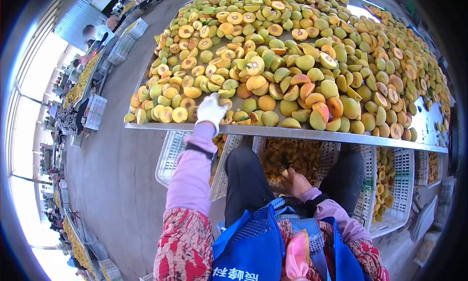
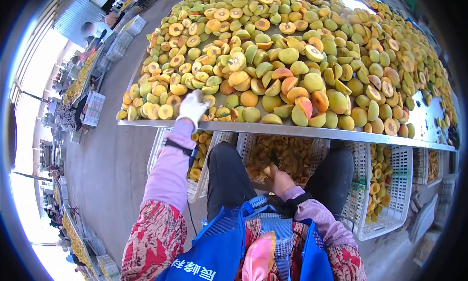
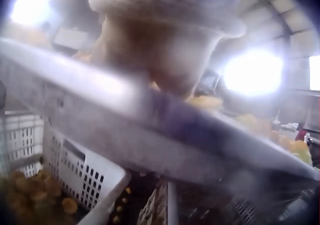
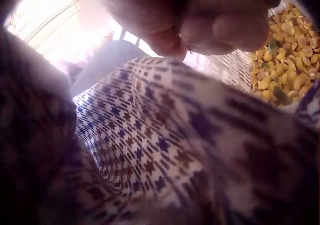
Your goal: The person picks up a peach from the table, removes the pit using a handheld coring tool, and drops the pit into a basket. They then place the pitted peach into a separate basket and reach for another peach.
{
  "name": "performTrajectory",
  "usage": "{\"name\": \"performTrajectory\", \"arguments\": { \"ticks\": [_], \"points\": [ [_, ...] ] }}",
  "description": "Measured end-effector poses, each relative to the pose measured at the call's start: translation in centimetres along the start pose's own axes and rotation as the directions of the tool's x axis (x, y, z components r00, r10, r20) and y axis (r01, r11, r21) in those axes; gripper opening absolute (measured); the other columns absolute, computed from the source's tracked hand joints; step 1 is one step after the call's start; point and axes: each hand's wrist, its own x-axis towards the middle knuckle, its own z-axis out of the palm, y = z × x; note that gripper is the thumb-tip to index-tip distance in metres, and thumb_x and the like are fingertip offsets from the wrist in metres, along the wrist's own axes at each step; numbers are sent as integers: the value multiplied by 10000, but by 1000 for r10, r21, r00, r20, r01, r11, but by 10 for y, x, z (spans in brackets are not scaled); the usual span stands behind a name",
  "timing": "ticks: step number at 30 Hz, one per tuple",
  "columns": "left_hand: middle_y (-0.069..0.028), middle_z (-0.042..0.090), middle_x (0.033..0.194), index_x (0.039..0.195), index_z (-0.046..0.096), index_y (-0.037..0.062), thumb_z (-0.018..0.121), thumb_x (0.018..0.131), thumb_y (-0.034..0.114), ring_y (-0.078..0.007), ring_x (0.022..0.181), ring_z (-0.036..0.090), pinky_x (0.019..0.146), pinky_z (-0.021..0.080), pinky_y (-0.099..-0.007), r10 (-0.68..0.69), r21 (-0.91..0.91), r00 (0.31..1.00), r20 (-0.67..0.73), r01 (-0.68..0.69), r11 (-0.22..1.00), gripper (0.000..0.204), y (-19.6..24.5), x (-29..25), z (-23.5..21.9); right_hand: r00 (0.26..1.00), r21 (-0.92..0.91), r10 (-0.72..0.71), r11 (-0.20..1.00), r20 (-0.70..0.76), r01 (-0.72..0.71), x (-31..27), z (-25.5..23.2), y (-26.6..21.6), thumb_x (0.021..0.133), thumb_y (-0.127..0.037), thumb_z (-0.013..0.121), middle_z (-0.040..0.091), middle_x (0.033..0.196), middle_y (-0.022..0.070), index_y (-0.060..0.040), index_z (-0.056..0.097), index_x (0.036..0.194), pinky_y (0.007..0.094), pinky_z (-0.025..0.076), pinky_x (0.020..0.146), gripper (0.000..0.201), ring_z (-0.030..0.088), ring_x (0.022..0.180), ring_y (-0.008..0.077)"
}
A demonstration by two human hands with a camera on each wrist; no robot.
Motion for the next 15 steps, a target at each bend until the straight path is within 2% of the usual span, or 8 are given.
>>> {"name": "performTrajectory", "arguments": {
  "ticks": [4,5,6,7,9,10,14,15],
  "points": [
    [-222,612,898,965,564,3,691,662,270,-381,885,583,791,466,-415,-54,-156,998,-20,50,987,423,0,16,23,999,26,15,1000,-41,-14,-2,-4,-2,789,-220,593,585,830,268,-2,440,974,454,445,680,324,560,825,435],
    [-169,636,835,943,571,-18,670,696,251,-322,804,618,703,493,-380,-41,-225,992,-122,12,974,379,-1,10,23,999,19,15,1000,-52,-15,-2,-3,-1,793,-229,581,590,850,273,-2,442,1008,465,449,698,343,556,839,440],
    [-130,633,800,949,575,-18,653,720,232,-271,758,616,645,492,-351,-135,-621,989,-53,73,780,348,-1,6,22,985,-28,-81,997,-151,77,0,1,5,813,-245,575,587,767,243,-2,444,980,443,458,667,323,585,744,411],
    [-92,630,765,954,579,-17,637,744,213,-220,712,615,586,491,-322,-191,-891,980,55,135,433,317,8,-6,9,986,-22,-73,997,-152,71,-4,-4,-4,813,-245,575,587,767,243,-2,444,980,443,458,667,323,585,744,411],
    [-69,604,798,994,565,16,507,845,189,-174,659,583,500,456,-259,-53,-927,956,289,265,-263,235,17,-32,-8,995,343,-41,937,-88,69,-6,-18,-25,836,-264,565,551,701,189,-5,444,948,409,459,639,306,581,666,329],
    [-82,606,825,979,561,20,462,870,233,-188,665,586,500,460,-261,-8,-869,933,359,331,-368,259,28,-49,-17,1000,445,-2,896,4,0,-3,-23,-33,853,-281,555,508,689,147,-8,446,928,383,454,629,304,553,661,247],
    [-117,603,847,932,558,52,366,915,353,-242,687,594,510,474,-307,92,-694,891,444,407,-594,358,68,-104,-18,995,501,17,863,103,-66,-10,-42,-83,851,-276,548,539,719,184,-5,445,927,400,448,635,299,574,702,305],
    [-117,601,819,940,551,50,364,918,347,-243,681,592,520,475,-305,108,-647,886,450,407,-645,352,81,-114,-17,990,416,-126,898,-68,143,-8,-38,-86,853,-274,540,549,726,209,1,440,934,414,448,637,304,572,710,349]
  ]
}}
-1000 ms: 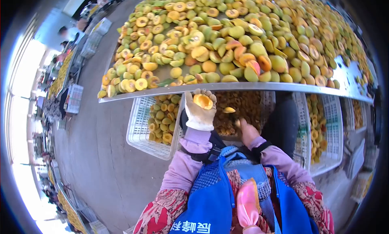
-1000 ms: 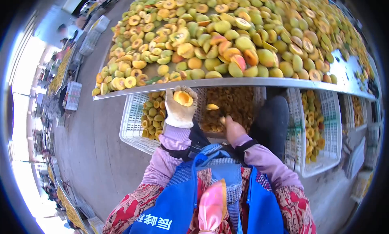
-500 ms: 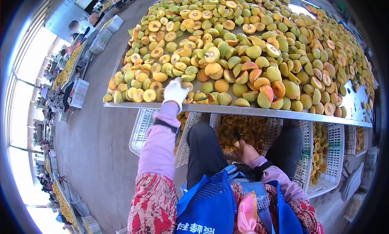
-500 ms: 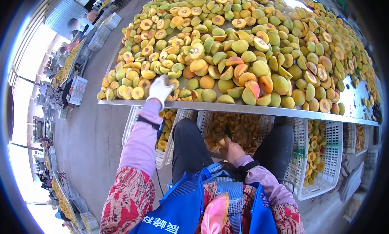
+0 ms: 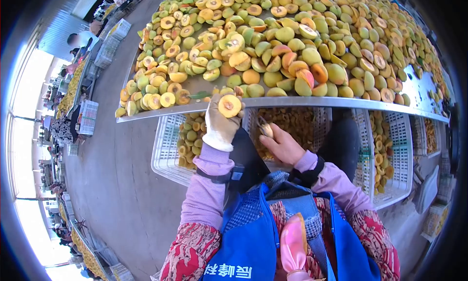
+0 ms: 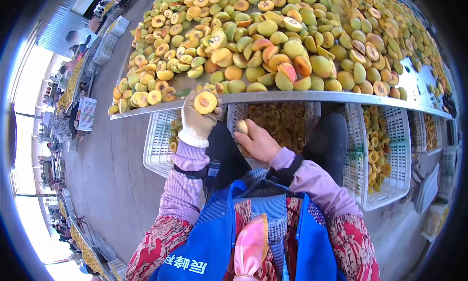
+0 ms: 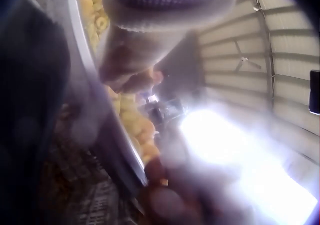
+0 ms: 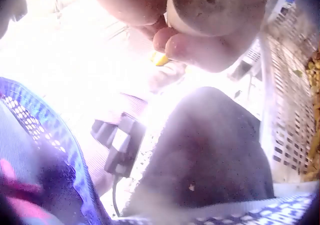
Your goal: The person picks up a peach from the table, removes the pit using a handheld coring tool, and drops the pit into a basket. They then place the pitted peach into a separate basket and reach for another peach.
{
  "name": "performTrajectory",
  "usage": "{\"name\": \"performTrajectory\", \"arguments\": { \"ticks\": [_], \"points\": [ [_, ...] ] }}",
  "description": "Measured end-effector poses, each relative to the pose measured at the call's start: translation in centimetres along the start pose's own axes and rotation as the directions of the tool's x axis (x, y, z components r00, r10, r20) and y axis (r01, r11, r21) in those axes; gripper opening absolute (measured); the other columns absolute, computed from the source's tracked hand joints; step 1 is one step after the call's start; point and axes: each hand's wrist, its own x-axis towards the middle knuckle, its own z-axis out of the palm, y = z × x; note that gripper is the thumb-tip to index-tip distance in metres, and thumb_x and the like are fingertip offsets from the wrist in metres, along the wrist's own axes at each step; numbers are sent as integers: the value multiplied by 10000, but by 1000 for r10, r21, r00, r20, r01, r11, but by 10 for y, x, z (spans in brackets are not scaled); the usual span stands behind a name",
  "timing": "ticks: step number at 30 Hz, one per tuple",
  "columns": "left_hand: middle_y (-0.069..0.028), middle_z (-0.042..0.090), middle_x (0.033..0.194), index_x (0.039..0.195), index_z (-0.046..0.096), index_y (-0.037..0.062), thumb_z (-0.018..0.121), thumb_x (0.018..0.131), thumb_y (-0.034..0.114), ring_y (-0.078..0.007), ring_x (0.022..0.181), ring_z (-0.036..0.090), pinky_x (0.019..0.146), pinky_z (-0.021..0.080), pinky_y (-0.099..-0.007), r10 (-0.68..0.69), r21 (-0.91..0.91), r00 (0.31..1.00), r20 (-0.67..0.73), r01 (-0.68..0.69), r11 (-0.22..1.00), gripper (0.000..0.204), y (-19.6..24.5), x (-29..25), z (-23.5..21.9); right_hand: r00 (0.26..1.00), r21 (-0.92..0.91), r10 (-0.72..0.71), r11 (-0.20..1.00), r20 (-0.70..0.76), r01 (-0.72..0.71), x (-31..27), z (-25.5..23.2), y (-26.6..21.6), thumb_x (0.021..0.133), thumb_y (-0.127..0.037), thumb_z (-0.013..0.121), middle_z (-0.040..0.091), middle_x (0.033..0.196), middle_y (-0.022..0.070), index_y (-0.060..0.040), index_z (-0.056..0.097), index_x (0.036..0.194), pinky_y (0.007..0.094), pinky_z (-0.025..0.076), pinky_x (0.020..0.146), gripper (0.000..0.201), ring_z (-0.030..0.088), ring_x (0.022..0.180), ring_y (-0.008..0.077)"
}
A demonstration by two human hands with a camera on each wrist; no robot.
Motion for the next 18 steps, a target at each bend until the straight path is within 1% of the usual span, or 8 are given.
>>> {"name": "performTrajectory", "arguments": {
  "ticks": [1,4,6,9,10,12,16,18],
  "points": [
    [-118,600,808,939,545,47,359,922,348,-243,683,590,539,483,-312,38,34,999,10,-38,999,355,-11,-5,5,975,-110,-211,973,-75,202,1,3,-1,855,-272,533,559,734,233,7,434,942,428,448,640,309,570,718,393],
    [-119,597,793,937,532,40,348,930,349,-243,698,588,596,497,-322,85,142,996,28,-88,986,360,-43,-22,13,940,-210,-321,933,-115,292,-5,3,-16,857,-263,519,565,765,272,25,416,954,457,445,654,321,545,755,450],
    [-119,596,790,936,526,36,343,934,349,-242,710,588,634,503,-326,104,217,994,37,-110,970,362,-57,-29,19,936,-267,-320,924,-144,275,-9,1,-16,868,-255,528,568,840,264,19,386,1030,426,440,675,348,545,827,431],
    [-115,592,793,912,518,34,319,945,356,-236,747,594,722,501,-321,104,154,994,41,-109,982,379,-67,-34,28,948,-384,-301,891,-98,243,-6,-2,-11,867,-267,500,566,765,278,19,372,956,473,441,643,326,552,742,437],
    [-115,592,793,912,518,34,319,945,356,-236,747,594,722,501,-321,103,153,994,45,-109,982,379,-69,-36,32,948,-387,-302,890,-100,243,-6,-2,-10,867,-267,500,566,765,278,19,372,956,473,441,643,326,552,742,437],
    [-101,591,796,903,512,35,288,947,422,-208,733,590,702,501,-305,241,310,970,29,-238,920,449,-71,-42,39,954,-397,-273,894,-120,206,-5,0,-7,864,-263,502,568,762,278,27,376,987,474,441,639,340,554,733,434],
    [-89,589,766,867,520,31,256,937,489,-181,690,584,668,500,-285,314,427,944,102,-326,843,533,-70,-34,22,946,-355,-298,904,-128,237,-5,0,-13,856,-252,511,572,758,274,35,388,1026,472,443,646,356,559,737,432],
    [-82,584,724,816,529,27,244,927,522,-169,644,576,631,497,-271,295,519,954,45,-274,809,582,-65,-34,20,994,-381,-110,919,-3,101,-8,-2,-22,850,-239,517,576,761,271,37,399,1060,467,445,660,367,564,748,431]
  ]
}}
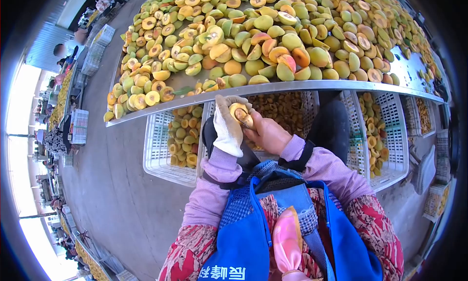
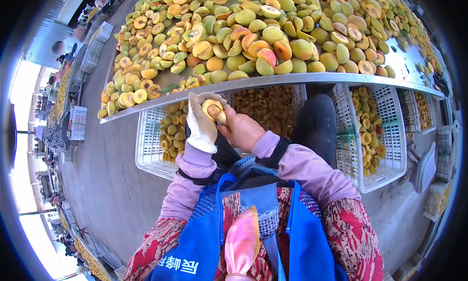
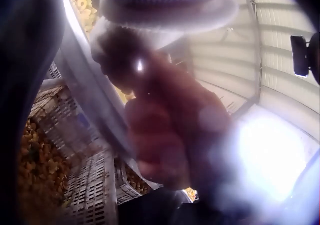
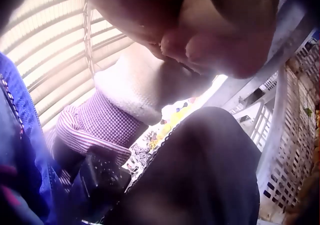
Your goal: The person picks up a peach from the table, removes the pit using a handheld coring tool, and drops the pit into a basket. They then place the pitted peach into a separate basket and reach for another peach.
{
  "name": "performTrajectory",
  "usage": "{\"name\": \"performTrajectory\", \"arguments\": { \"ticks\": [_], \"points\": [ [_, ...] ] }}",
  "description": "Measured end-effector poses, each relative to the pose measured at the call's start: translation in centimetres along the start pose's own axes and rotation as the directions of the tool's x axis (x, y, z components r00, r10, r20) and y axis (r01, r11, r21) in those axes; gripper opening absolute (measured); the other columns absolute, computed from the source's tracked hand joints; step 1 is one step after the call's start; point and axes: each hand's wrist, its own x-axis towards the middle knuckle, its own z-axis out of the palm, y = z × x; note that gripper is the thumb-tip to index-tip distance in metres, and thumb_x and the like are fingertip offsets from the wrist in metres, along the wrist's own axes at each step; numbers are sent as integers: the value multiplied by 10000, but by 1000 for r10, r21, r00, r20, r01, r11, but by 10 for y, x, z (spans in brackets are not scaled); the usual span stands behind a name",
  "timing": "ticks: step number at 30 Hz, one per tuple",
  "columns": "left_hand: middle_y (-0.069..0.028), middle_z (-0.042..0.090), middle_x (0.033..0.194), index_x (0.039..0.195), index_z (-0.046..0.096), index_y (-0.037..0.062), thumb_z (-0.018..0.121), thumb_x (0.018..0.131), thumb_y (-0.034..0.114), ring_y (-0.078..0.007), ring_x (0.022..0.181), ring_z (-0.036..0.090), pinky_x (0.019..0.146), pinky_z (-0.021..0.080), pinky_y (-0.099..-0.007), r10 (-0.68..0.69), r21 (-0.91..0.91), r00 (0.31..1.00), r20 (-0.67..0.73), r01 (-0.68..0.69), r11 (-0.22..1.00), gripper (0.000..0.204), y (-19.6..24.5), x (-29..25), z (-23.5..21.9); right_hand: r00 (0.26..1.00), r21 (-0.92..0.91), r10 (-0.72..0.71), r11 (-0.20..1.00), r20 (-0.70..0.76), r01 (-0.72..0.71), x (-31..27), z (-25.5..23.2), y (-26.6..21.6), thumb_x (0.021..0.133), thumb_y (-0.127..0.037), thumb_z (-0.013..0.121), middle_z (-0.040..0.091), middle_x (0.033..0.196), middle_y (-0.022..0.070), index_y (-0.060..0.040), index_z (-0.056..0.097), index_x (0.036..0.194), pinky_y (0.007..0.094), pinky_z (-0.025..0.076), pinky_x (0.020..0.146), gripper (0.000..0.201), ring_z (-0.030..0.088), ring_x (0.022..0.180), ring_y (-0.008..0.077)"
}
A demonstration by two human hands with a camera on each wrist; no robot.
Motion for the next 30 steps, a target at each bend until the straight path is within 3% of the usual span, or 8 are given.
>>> {"name": "performTrajectory", "arguments": {
  "ticks": [6,7,9,15,19,21,27,30],
  "points": [
    [-78,580,744,830,544,23,267,942,476,-151,663,556,658,477,-268,-159,-17,969,191,165,986,543,6,13,-7,955,127,-256,953,-149,275,16,19,40,868,-238,535,587,704,162,-3,411,1062,393,461,531,329,583,579,318],
    [-87,581,791,864,537,21,253,947,457,-152,693,561,674,478,-270,113,113,984,141,-129,985,527,7,9,-2,955,124,-256,953,-148,275,13,8,27,868,-238,535,587,704,162,-3,411,1062,393,461,531,329,583,579,318],
    [-93,568,898,943,511,28,258,952,436,-145,744,554,698,470,-264,376,174,906,194,-409,896,480,5,2,-2,924,581,108,750,366,-318,4,-11,1,890,-263,503,500,539,66,-24,430,1005,323,394,364,275,496,398,199],
    [-115,579,666,747,523,15,243,920,531,-198,593,576,584,503,-307,-130,-167,990,-58,119,979,611,14,-1,1,951,100,-309,946,-8,309,18,21,38,904,-247,489,476,612,13,-37,428,1095,232,357,332,290,434,377,93],
    [-109,585,662,723,536,5,246,897,584,-192,563,574,545,496,-285,-203,-41,979,26,204,978,670,14,12,-7,949,49,-315,948,-6,315,19,13,30,899,-234,496,458,584,-2,-44,443,1039,234,344,323,242,416,362,93],
    [-102,582,649,700,553,2,253,891,593,-180,540,563,534,484,-280,-103,74,993,61,99,992,690,8,11,-12,816,538,109,700,568,-469,10,-14,1,889,-249,507,407,504,-6,-76,450,901,255,329,305,182,386,343,92],
    [-63,569,627,690,590,-1,320,891,573,-136,613,536,552,421,-279,211,422,829,517,-462,780,665,9,15,-21,676,594,49,435,735,-677,3,-20,13,907,-270,490,349,497,-44,-132,416,799,209,291,282,191,338,347,40],
    [-57,577,654,703,592,-1,334,894,561,-134,606,535,549,421,-275,5,415,829,559,-285,864,647,21,18,-14,630,617,-73,316,773,-721,-4,-28,16,915,-282,476,342,499,-48,-136,415,787,197,274,271,204,318,348,26]
  ]
}}
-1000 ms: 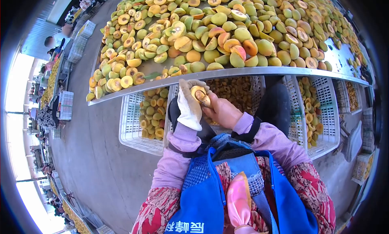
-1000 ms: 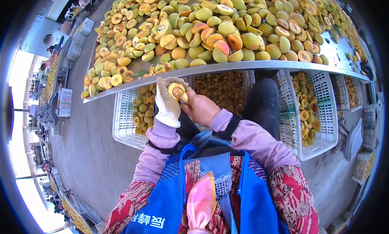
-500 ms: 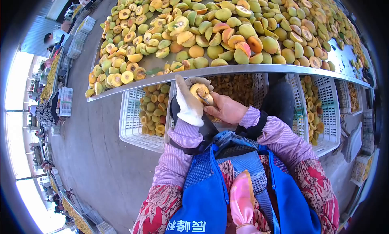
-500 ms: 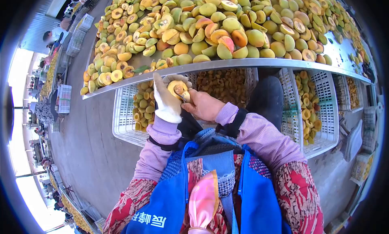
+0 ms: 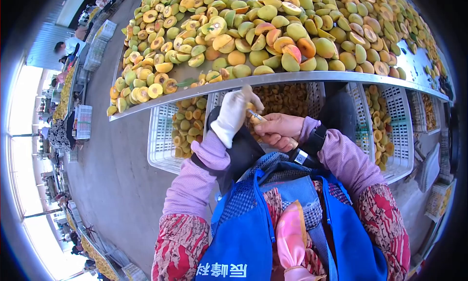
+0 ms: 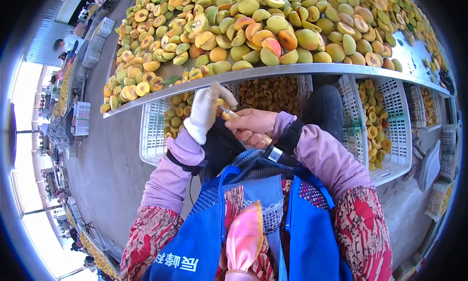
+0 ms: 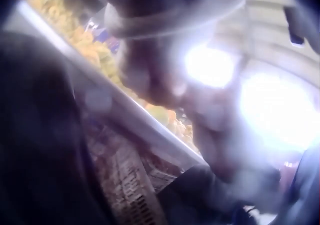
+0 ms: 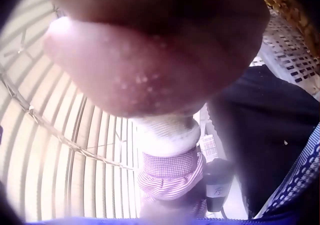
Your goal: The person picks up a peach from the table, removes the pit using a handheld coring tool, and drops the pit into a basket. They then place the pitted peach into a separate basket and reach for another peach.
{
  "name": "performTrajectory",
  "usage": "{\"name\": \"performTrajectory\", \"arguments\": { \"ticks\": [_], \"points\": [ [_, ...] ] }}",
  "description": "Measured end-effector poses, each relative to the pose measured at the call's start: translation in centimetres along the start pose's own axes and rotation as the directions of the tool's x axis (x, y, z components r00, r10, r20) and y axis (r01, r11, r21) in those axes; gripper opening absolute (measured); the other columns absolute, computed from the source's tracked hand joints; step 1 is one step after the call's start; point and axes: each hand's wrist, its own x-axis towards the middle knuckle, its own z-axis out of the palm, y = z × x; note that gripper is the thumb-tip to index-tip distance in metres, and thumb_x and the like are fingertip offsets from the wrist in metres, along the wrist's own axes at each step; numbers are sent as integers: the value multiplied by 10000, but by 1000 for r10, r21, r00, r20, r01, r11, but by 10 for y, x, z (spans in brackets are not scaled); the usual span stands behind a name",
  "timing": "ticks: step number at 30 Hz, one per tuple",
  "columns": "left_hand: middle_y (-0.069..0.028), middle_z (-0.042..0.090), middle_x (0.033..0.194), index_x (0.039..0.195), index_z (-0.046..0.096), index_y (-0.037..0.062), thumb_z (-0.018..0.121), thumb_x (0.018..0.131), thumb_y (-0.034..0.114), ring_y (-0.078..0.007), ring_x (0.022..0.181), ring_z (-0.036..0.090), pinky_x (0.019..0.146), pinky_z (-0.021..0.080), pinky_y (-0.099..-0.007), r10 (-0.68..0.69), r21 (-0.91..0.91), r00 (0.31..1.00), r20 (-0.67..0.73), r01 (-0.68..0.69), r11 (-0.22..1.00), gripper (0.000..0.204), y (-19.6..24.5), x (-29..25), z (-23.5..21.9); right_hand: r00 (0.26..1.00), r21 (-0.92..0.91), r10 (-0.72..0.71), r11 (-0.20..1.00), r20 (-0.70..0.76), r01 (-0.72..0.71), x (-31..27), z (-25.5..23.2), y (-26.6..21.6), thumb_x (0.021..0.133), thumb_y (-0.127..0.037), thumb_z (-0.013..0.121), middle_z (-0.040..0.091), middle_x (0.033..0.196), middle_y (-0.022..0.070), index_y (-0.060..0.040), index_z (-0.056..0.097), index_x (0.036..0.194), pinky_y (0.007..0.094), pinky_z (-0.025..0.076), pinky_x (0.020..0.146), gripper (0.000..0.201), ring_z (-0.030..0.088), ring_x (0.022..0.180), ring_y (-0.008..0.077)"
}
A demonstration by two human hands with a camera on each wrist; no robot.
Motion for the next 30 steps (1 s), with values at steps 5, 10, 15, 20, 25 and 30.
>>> {"name": "performTrajectory", "arguments": {
  "ticks": [5,10,15,20,25,30],
  "points": [
    [-96,587,665,688,573,4,343,889,563,-169,604,565,572,464,-268,158,-23,986,-54,-160,987,637,3,1,21,986,82,-86,994,145,75,-10,-13,11,928,-299,443,321,497,-51,-122,412,778,178,244,254,234,290,337,19],
    [-94,572,665,706,543,28,346,900,533,-193,607,572,577,480,-294,-240,-534,970,-48,178,827,576,17,-1,46,893,320,-271,935,359,155,-10,-25,30,932,-321,421,307,498,-46,-80,408,808,160,218,236,272,272,317,22],
    [-96,595,743,713,554,46,374,922,447,-204,657,591,606,505,-320,-272,-470,902,-334,90,878,486,18,-6,36,867,389,-332,904,371,180,-8,-26,34,920,-363,438,332,523,-39,-90,414,839,165,225,254,286,287,339,23],
    [-157,626,777,869,616,66,567,824,336,-308,727,609,699,481,-354,114,627,788,-605,383,679,278,-41,-37,-102,666,-952,-682,239,-303,-189,35,-90,92,853,-234,508,624,765,169,-30,504,900,392,500,557,209,625,639,281],
    [-237,598,898,934,605,68,523,804,422,-362,873,576,777,446,-431,88,827,867,-490,430,363,386,-32,23,-170,825,-852,-272,338,-495,-399,47,-64,76,823,-280,518,589,936,261,-28,529,1031,438,450,804,327,563,943,386],
    [-296,581,975,1213,305,-111,648,684,280,-364,954,575,836,458,-385,-182,521,669,-721,696,495,742,-88,129,-168,739,-806,-374,452,-561,-383,57,-84,75,794,-320,586,590,881,266,-11,465,1073,456,442,739,434,561,877,420]
  ]
}}
